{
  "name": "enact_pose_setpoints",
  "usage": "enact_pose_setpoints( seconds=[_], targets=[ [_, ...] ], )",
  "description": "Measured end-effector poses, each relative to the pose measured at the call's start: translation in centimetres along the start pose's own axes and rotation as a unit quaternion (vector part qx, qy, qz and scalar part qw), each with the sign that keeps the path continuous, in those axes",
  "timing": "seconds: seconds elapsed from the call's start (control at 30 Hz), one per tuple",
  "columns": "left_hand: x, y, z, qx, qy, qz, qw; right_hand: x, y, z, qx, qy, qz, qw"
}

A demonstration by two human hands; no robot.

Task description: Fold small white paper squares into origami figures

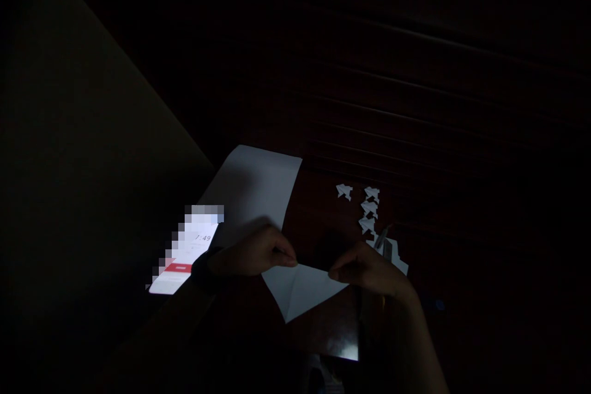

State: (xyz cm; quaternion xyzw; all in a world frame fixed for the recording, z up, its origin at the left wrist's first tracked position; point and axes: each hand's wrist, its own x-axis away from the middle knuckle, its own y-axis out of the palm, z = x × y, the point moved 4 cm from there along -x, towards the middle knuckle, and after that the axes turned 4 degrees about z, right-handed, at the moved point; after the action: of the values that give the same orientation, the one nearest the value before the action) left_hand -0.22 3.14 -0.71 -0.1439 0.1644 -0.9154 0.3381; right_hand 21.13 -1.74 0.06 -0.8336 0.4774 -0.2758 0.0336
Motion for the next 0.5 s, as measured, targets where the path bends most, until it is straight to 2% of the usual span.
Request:
enact_pose_setpoints(
  seconds=[0.1, 0.23, 0.3, 0.37, 0.43, 0.5],
  targets=[
    [0.4, -1.0, -0.1, 0.020, -0.002, -0.003, 1.000, 0.9, -1.2, 0.0, -0.007, 0.000, -0.001, 1.000],
    [0.5, -1.7, -0.6, 0.004, 0.003, 0.022, 1.000, 2.3, -3.0, 0.5, -0.051, 0.008, -0.002, 0.999],
    [0.3, -1.8, -0.9, -0.002, 0.004, 0.040, 0.999, 2.5, -4.0, 1.1, -0.071, 0.017, 0.053, 0.996],
    [0.1, -2.0, -1.0, 0.003, 0.003, 0.066, 0.998, 2.2, -4.6, 1.5, -0.089, 0.019, 0.148, 0.985],
    [0.0, -2.3, -0.8, 0.016, 0.004, 0.097, 0.995, 1.5, -4.6, 1.5, -0.126, 0.015, 0.263, 0.956],
    [-0.1, -2.5, -0.4, 0.039, 0.003, 0.124, 0.991, 0.3, -3.5, 1.3, -0.206, 0.027, 0.315, 0.926]
  ],
)
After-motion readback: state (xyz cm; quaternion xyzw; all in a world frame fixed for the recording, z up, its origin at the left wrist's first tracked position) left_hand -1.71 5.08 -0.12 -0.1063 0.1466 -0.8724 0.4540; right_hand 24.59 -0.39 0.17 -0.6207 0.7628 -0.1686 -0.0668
